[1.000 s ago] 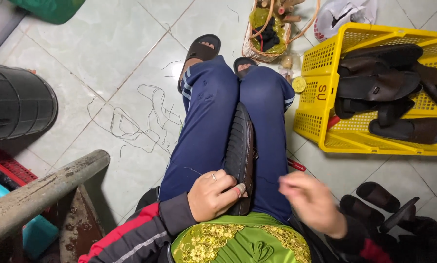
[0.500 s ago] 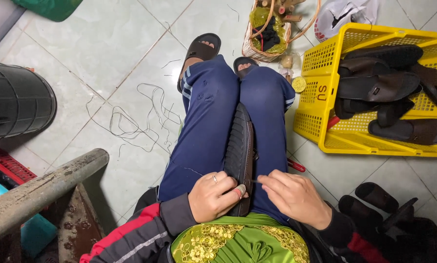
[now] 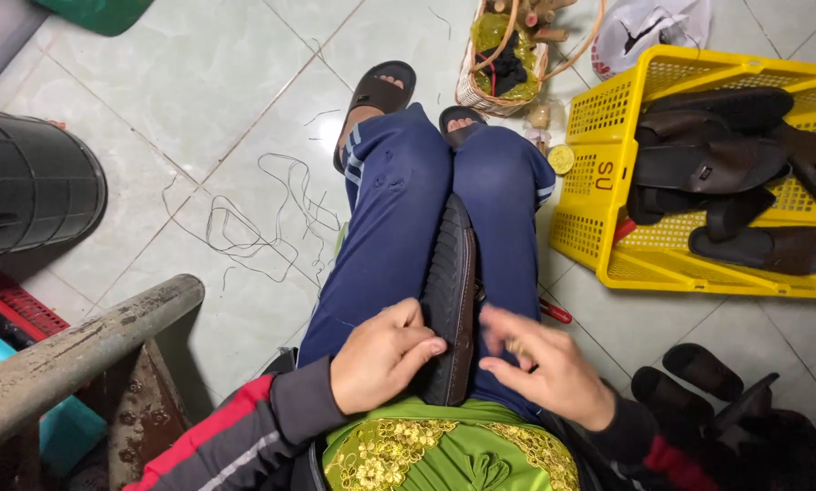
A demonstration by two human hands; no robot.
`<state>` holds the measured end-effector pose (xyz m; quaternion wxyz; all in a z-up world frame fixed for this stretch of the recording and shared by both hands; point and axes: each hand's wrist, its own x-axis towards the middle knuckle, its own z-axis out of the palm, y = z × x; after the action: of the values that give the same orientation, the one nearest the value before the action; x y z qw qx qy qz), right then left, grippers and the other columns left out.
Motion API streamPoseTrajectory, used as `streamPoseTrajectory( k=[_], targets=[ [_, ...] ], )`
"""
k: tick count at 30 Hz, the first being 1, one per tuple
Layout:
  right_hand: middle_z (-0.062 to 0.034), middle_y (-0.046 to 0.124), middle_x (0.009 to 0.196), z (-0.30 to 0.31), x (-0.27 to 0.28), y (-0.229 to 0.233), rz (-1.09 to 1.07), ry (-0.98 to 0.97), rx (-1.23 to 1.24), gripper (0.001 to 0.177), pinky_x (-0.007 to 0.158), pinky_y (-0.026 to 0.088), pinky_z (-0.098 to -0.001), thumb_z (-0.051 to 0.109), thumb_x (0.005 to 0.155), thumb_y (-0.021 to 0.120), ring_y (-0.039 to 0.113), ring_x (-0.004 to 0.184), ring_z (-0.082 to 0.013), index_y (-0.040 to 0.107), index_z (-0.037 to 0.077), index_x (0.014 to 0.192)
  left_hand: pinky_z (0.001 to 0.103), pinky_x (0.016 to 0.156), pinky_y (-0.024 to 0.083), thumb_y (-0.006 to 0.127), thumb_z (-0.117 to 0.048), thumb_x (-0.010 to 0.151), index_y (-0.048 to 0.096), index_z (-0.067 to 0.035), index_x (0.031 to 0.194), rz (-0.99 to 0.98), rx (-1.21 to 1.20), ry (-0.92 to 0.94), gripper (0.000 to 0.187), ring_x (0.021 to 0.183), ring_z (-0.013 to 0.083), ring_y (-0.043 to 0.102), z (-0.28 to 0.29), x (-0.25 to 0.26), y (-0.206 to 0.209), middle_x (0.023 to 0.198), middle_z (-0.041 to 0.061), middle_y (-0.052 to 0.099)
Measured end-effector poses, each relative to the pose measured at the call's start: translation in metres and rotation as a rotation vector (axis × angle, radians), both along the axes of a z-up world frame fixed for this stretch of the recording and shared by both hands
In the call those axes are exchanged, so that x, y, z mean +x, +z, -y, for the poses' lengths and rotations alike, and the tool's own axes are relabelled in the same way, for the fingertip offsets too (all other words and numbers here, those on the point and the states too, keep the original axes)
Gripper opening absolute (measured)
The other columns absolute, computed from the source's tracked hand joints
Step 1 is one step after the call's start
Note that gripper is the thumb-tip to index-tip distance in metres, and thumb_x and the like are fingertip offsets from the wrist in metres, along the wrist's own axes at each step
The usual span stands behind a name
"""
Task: Hand-stitching the sole of a shoe using a needle and thread while sitting on the floor.
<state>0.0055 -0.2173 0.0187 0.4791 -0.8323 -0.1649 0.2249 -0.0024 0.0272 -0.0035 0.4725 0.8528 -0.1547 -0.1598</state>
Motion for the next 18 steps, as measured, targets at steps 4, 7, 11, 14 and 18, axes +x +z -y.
streamPoseTrajectory(
  k=[4,7,11,14,18],
  targets=[
    [-0.0016,0.074,0.07,-0.002,-0.011,-0.006,-0.084,-0.119,0.028,0.017,0.038,0.039,-0.0179,0.002,0.07,0.07,0.051,0.043,-0.0051,0.072,0.001,0.087,0.029,0.088,0.041,0.047,-0.016,0.096,0.068,0.001,0.096,-0.378,-0.679,-0.003,0.028,0.095,0.0191,0.05,-0.007,0.028,0.006,0.11,0.009,0.045],
    [-0.0008,0.073,0.064,0.0,-0.011,-0.007,-0.102,-0.159,0.059,0.015,0.038,0.038,-0.0179,0.003,0.071,0.068,0.05,0.041,-0.0051,0.072,0.001,0.085,0.027,0.081,0.044,0.04,-0.02,0.099,0.064,0.004,0.104,-0.498,-0.847,-0.042,0.035,0.09,0.0168,0.054,-0.002,0.053,0.006,0.109,0.011,0.055],
    [-0.0004,0.075,0.07,-0.012,0.0,-0.021,-0.098,-0.167,0.088,0.013,0.035,0.032,-0.0181,0.002,0.073,0.067,0.044,0.038,-0.0045,0.072,0.001,0.085,0.019,0.051,0.038,0.041,-0.037,0.099,0.07,0.002,0.094,-0.541,-0.882,0.255,0.049,0.054,0.0053,0.044,0.02,0.088,-0.041,0.068,0.002,0.06],
    [0.0016,0.063,0.054,-0.017,0.008,-0.019,-0.085,-0.181,0.111,0.01,0.038,0.032,-0.0183,-0.001,0.073,0.068,0.042,0.041,-0.0043,0.071,-0.002,0.082,0.017,0.049,0.031,0.043,-0.033,0.1,0.069,0.005,0.091,-0.668,-1.096,0.338,0.047,0.054,0.005,0.037,0.033,0.099,-0.04,0.06,-0.003,0.044],
    [-0.0029,0.06,0.088,-0.005,0.007,-0.012,-0.102,-0.055,0.028,0.028,0.047,0.043,-0.0176,0.002,0.075,0.07,0.053,0.064,-0.008,0.065,0.004,0.102,0.018,0.054,0.038,0.033,-0.036,0.102,0.067,-0.003,0.088,-0.551,-0.87,0.007,0.049,0.06,0.0065,0.051,-0.021,0.111,-0.024,0.073,0.002,0.065]
  ],
)
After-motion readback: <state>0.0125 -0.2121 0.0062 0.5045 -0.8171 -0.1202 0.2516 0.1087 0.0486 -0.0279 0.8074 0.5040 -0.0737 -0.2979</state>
